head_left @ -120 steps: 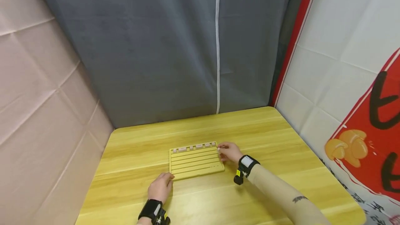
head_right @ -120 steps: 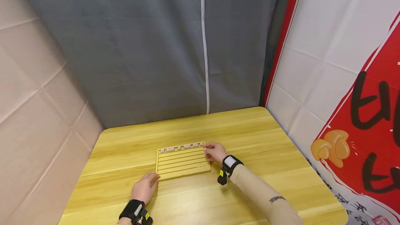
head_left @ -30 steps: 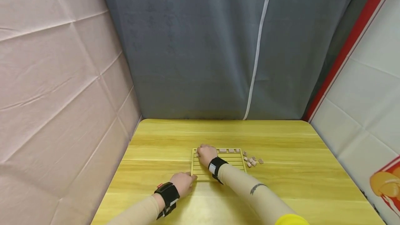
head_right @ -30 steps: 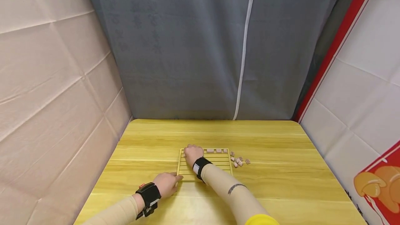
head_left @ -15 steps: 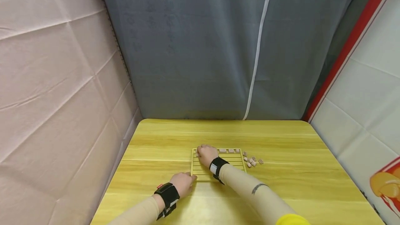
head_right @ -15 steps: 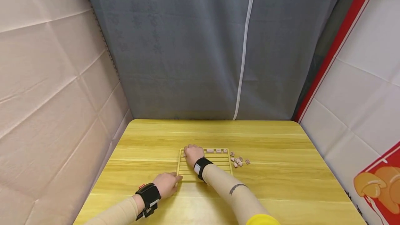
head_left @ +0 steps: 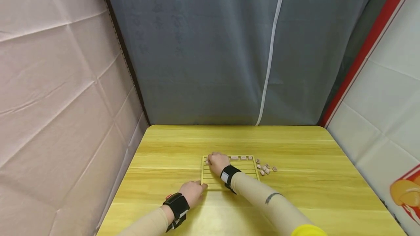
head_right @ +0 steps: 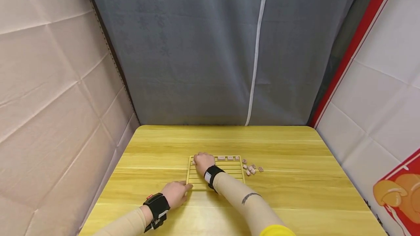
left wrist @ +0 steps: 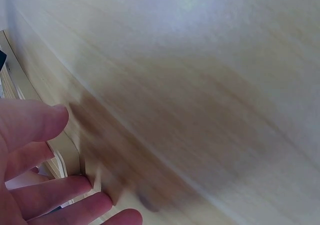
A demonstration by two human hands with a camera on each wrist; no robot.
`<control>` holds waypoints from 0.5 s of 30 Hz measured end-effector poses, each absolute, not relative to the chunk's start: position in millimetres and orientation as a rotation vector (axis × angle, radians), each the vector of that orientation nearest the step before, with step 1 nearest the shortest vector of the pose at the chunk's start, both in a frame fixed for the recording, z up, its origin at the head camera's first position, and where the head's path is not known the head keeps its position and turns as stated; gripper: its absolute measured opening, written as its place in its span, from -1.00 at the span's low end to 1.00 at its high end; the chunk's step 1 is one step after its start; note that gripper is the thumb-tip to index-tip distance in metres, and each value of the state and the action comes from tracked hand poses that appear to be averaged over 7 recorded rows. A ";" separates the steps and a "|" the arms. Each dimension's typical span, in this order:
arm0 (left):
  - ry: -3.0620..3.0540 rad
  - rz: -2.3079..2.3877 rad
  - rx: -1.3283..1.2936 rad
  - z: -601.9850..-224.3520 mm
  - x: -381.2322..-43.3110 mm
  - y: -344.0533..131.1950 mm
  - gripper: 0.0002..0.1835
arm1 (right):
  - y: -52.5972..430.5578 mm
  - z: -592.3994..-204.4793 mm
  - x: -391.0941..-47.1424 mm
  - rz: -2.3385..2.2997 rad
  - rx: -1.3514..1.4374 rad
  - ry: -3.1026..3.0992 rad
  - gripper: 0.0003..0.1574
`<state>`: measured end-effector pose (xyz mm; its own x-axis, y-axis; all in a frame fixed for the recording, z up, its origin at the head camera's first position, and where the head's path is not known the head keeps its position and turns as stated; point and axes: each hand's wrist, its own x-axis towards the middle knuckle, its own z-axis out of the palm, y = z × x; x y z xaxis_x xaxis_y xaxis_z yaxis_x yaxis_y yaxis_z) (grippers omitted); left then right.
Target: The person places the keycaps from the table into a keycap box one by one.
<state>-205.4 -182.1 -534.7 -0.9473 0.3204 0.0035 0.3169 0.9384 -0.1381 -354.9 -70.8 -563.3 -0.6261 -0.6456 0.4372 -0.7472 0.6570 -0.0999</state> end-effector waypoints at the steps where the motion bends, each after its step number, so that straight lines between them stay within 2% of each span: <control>1: -3.065 0.215 -0.516 -536.2 -207.2 -181.0 -0.65 | -69.0 -563.3 -354.7 0.388 1.092 -2.516 -0.85; 10: -3.065 0.178 -0.620 -536.3 -214.0 -171.8 -0.64 | -39.4 -556.0 -353.7 0.477 1.053 -2.695 -0.95; 15: -3.047 0.072 -0.626 -536.1 -217.1 -180.5 -0.69 | 2.2 -544.6 -365.2 0.591 1.037 -2.789 -0.86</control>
